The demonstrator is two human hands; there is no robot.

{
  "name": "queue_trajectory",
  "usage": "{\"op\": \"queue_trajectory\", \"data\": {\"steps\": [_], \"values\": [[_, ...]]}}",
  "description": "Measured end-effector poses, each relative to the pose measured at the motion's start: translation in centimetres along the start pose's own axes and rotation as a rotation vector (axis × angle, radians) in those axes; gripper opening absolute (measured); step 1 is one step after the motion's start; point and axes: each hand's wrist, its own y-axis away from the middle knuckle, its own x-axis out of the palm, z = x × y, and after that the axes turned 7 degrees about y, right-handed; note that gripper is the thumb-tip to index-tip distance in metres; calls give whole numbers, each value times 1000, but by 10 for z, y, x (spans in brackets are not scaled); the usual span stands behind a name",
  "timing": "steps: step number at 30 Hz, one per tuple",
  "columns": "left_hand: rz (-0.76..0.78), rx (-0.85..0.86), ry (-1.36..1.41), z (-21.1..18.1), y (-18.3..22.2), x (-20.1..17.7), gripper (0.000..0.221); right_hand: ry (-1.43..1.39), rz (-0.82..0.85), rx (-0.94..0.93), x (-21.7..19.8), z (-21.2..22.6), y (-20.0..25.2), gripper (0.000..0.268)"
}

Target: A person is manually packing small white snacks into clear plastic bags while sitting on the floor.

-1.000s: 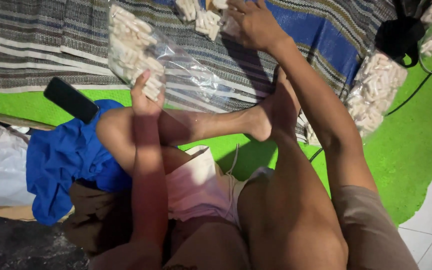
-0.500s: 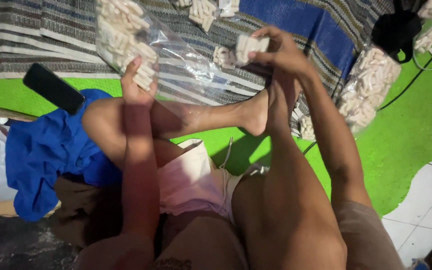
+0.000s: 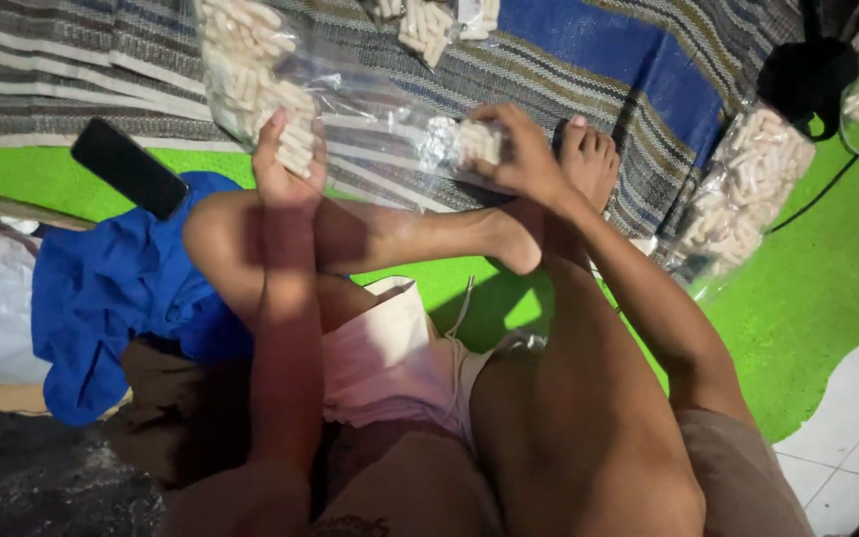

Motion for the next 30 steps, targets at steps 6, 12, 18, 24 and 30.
{"op": "queue_trajectory", "data": {"steps": [6,12,18,24,30], "values": [[169,-21,206,-8,16,20,43,-207,305,-13,-93,133,33,60],[179,-68,249,1,18,27,51,-188,333,21,-70,150,18,71],[246,-82,291,3,8,19,53,-438,211,185,-57,142,11,72],[286,-106,308,3,13,22,57,-812,136,158,-39,107,10,57],[268,-130,387,-2,19,19,53,-1071,174,303,-50,116,18,57]]}}
